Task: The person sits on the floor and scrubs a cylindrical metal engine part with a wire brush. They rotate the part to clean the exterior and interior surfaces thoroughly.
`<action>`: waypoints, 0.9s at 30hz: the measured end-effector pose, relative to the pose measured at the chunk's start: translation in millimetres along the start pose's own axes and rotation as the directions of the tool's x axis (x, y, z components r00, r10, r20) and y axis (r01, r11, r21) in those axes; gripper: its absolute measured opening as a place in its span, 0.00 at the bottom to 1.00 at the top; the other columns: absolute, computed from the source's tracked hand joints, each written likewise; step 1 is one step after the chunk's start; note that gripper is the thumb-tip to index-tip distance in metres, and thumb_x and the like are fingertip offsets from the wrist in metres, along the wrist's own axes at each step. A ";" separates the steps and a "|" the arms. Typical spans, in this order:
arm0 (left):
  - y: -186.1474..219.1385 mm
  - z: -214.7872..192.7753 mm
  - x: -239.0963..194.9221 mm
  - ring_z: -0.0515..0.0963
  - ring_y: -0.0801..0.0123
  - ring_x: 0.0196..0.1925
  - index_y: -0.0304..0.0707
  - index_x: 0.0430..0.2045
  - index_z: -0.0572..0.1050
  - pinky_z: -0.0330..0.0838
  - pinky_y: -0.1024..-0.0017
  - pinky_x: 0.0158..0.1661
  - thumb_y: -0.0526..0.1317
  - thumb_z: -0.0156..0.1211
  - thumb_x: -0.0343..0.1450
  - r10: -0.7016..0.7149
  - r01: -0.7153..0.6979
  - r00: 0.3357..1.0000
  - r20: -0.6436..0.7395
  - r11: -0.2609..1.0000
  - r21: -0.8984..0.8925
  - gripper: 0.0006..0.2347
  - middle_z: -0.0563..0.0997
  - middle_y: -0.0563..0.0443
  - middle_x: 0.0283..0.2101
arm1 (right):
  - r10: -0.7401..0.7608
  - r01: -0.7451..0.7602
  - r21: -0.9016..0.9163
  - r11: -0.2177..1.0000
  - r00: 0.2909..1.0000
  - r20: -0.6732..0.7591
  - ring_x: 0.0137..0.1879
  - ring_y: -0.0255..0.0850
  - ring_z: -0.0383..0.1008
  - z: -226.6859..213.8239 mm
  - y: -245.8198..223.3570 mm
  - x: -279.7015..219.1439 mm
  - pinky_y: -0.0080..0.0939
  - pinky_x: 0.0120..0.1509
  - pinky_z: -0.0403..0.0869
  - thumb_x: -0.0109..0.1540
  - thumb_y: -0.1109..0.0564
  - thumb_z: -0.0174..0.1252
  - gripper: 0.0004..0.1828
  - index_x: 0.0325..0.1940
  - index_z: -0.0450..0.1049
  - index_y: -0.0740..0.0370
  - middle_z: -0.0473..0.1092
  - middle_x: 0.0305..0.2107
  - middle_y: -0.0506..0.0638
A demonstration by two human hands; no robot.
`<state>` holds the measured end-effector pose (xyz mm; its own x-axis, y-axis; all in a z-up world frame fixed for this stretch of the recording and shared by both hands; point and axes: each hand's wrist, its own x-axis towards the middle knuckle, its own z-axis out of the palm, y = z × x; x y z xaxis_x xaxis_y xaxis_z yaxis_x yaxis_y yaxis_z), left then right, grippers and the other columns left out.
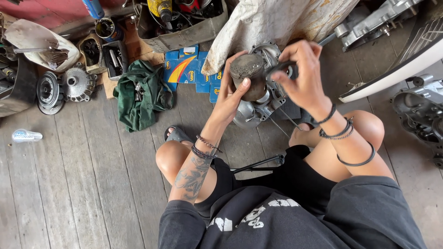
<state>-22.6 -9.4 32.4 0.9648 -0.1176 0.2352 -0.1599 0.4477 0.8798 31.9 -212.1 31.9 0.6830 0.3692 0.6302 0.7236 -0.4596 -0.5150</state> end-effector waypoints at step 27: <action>-21.8 -17.8 7.9 0.64 0.65 0.68 0.43 0.70 0.60 0.58 0.54 0.70 0.48 0.59 0.78 0.162 -0.159 0.987 -0.019 0.980 0.116 0.26 0.68 0.40 0.65 | -0.026 0.018 0.147 0.989 0.998 0.052 0.44 0.45 0.73 2.5 32.2 -3.8 0.40 0.69 0.54 0.60 0.27 0.64 0.35 0.48 0.74 0.61 0.75 0.34 0.52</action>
<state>-7.8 -4.4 7.7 0.9299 -0.0265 0.3668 -0.3344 0.3546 0.8732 52.9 -226.4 11.5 0.6680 0.4230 0.6123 0.7428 -0.3292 -0.5830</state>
